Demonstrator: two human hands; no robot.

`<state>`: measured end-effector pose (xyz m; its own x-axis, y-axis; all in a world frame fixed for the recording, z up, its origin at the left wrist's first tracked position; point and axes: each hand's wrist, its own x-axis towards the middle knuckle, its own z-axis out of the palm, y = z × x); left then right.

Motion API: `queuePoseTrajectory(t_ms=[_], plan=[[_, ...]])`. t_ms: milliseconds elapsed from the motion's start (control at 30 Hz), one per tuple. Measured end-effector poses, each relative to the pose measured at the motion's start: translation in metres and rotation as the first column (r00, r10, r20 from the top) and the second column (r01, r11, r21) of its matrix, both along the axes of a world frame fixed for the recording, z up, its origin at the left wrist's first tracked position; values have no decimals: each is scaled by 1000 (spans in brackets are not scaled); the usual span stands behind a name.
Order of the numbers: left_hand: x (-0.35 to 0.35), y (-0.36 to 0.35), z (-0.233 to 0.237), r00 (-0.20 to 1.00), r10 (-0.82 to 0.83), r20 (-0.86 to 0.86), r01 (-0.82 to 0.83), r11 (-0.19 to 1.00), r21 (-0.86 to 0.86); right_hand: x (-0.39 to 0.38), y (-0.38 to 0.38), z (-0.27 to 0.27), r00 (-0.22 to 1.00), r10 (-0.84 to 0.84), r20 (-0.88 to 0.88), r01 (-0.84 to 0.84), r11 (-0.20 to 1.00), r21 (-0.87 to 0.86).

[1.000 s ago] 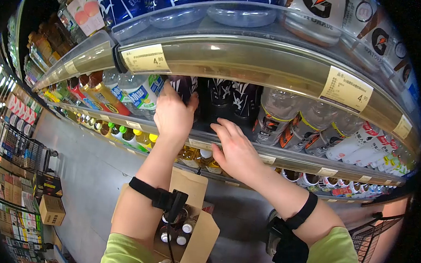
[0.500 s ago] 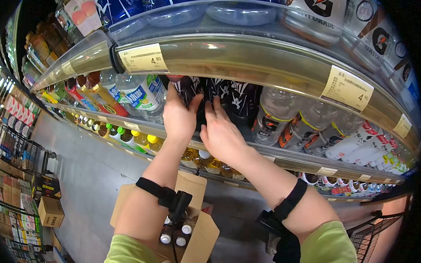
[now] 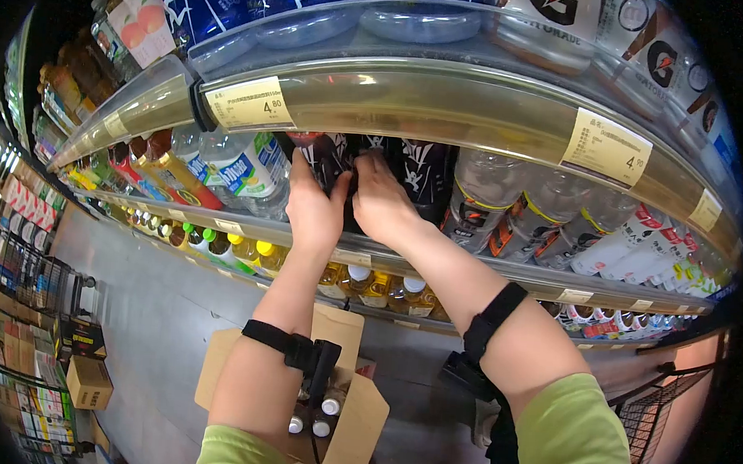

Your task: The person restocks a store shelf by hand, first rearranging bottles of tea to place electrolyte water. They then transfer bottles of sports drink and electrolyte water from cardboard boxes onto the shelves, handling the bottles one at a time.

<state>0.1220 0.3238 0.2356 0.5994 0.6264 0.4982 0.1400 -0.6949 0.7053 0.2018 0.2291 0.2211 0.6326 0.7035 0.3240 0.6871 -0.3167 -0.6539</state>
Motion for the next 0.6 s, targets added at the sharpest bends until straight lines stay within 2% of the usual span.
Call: queuePoseTrajectory(t_ms=[67, 133, 167, 267, 300, 367, 433, 500, 567, 600], plan=[[-1, 0, -1, 1000, -8, 0, 8, 1000, -14, 8, 8, 3, 998, -33, -56, 32, 999, -12], [-1, 0, -2, 1000, -4, -3, 4, 1000, 3, 16, 16, 10, 973, -110, -204, 121, 992, 42], [-1, 1, -3, 1000, 5, 0, -5, 1000, 17, 21, 22, 7, 972, -113, -205, 125, 991, 47], [-1, 2, -1, 999, -4, -32, 3, 1000, -6, 29, 35, -10, 981, -159, -107, 181, 953, 243], [-2, 2, -1, 999, -5, -31, 5, 1000, -6, 21, 30, -1, 981, -160, -107, 182, 953, 243], [-2, 3, -1, 998, 33, -50, -32, 999, 23, -5, 13, 23, 930, -137, -341, 168, 984, 65], [-1, 4, -1, 999, 28, -36, -28, 999, 16, -24, -11, -5, 988, -67, -140, 100, 964, 246], [-1, 6, -3, 999, 29, -22, -29, 1000, 7, -63, -48, 13, 990, -141, -30, 144, 972, 184], [0, 7, -6, 1000, 20, 11, -21, 997, 75, -80, -70, 21, 964, -265, 6, 263, 960, 98], [0, 7, -6, 1000, 16, 10, -16, 997, 74, -81, -75, 21, 950, -299, 91, 293, 953, 75]])
